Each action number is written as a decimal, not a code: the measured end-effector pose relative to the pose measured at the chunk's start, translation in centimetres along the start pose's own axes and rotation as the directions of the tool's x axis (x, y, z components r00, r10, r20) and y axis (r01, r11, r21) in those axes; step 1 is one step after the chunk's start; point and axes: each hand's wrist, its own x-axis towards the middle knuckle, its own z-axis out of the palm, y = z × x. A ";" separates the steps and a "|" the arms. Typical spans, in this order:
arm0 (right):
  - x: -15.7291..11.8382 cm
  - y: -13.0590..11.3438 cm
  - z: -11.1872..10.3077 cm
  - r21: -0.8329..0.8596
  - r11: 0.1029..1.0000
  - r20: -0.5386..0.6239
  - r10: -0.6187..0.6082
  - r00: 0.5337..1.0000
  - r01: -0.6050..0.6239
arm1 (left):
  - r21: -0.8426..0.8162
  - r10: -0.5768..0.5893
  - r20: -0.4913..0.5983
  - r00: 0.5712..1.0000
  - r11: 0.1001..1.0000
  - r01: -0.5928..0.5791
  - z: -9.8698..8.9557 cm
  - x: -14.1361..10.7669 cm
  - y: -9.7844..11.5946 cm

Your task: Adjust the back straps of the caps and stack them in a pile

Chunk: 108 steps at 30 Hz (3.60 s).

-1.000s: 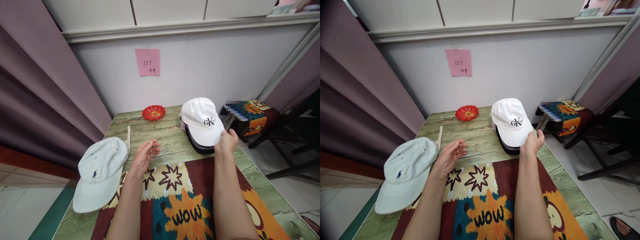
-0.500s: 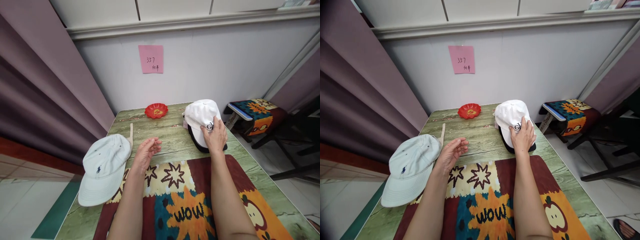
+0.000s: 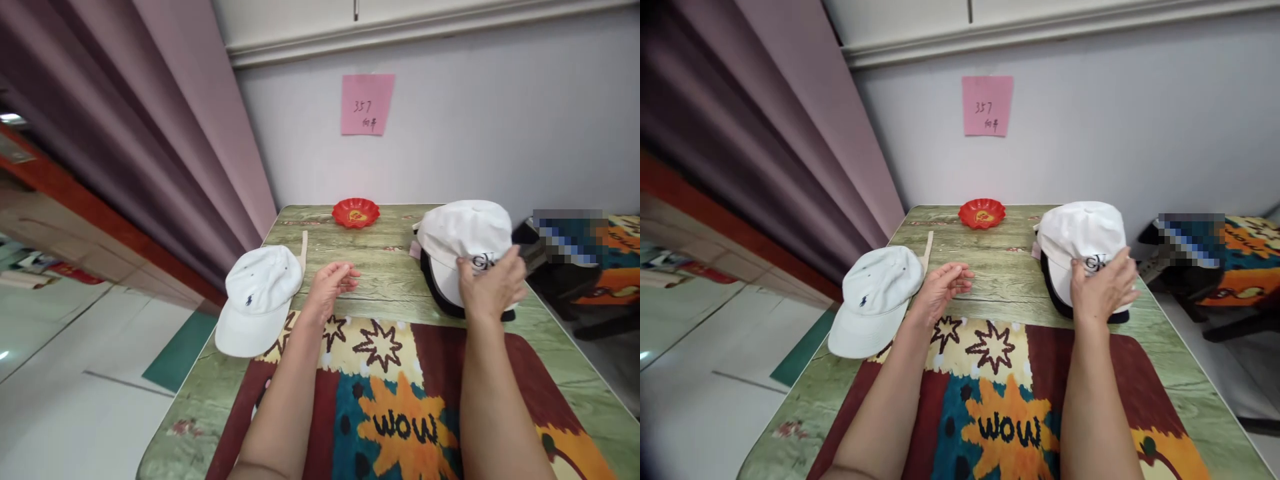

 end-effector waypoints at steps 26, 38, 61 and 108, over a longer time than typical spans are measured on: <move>-3.8 -6.3 -1.5 0.537 0.810 0.177 -0.381 0.907 0.236 | 0.786 0.604 -0.588 0.538 0.269 0.556 -12.8 -2.2 3.5; -4.2 -6.9 -1.3 0.617 0.779 0.264 -0.341 0.902 0.114 | 0.882 0.734 -0.462 0.499 0.321 0.345 -10.6 -3.7 6.8; -5.7 -9.4 -1.9 0.746 0.230 0.648 -0.471 0.599 -0.625 | 0.143 0.429 -0.126 0.895 0.900 -0.411 1.4 -2.9 4.4; -3.7 -9.8 -4.8 0.623 0.747 0.504 -0.609 0.612 0.232 | 0.648 0.297 0.326 0.897 0.621 -0.441 0.0 -2.4 4.1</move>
